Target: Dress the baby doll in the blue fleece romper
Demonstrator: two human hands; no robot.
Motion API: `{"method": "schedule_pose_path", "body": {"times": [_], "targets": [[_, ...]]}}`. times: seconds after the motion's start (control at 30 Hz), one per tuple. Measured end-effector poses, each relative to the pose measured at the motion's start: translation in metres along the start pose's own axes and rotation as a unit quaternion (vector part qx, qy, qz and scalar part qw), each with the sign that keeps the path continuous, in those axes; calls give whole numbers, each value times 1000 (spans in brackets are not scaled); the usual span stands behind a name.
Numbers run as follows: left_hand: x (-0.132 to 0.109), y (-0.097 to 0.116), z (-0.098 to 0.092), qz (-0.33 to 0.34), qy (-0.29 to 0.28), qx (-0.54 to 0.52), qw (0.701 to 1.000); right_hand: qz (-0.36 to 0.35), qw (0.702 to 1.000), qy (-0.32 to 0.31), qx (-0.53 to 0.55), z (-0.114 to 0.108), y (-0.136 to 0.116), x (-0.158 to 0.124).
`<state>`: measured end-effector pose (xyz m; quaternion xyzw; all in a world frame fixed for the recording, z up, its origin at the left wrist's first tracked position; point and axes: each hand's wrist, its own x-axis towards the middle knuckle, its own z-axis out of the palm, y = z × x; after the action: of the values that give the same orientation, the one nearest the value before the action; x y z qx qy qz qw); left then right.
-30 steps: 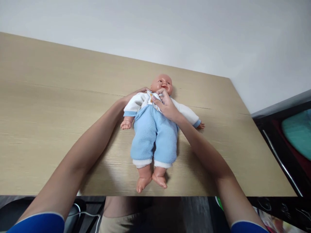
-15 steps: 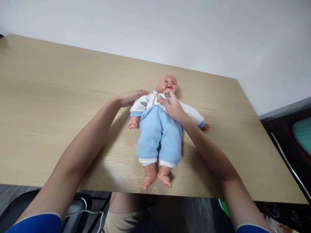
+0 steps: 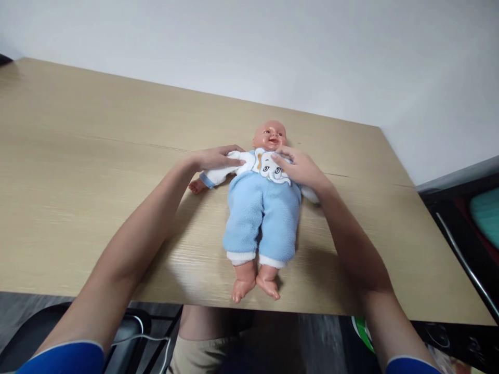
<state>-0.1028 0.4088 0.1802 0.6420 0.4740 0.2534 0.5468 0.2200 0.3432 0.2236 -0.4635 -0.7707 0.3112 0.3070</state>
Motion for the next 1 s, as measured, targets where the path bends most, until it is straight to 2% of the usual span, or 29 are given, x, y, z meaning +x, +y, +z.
{"method": "schedule_pose_path", "body": {"times": [0.13, 0.23, 0.3, 0.37, 0.43, 0.53, 0.6, 0.7, 0.77, 0.83, 0.9, 1.0], "targets": [[0, 3, -8, 32, 9, 74, 997, 46, 996, -31, -76, -35, 7, -15], [-6, 10, -9, 37, 41, 91, 994, 71, 994, -21, -81, -42, 18, -34], [-13, 19, -3, 68, 81, 109, 988, 76, 993, 6, -91, -43, 26, -52], [-20, 32, 12, 135, 125, 131, 974, 58, 991, 36, -117, -43, 33, -74], [-23, 48, 36, 223, 143, 152, 952, 22, 985, 59, -158, -44, 39, -98], [-15, 67, 81, 322, 102, 167, 926, 4, 975, 74, -211, -44, 49, -130], [-2, 73, 109, 344, 77, 176, 919, 26, 972, 68, -224, -44, 58, -145], [17, 73, 139, 314, 61, 198, 926, 51, 972, 62, -222, -47, 75, -158], [24, 70, 149, 286, 60, 215, 932, 57, 971, 78, -218, -50, 85, -161], [27, 67, 153, 286, 74, 228, 928, 63, 971, 102, -206, -53, 93, -163], [27, 64, 153, 312, 85, 235, 917, 69, 974, 131, -173, -54, 96, -163], [25, 62, 152, 356, 67, 264, 894, 73, 970, 209, -98, -54, 95, -159]]}}
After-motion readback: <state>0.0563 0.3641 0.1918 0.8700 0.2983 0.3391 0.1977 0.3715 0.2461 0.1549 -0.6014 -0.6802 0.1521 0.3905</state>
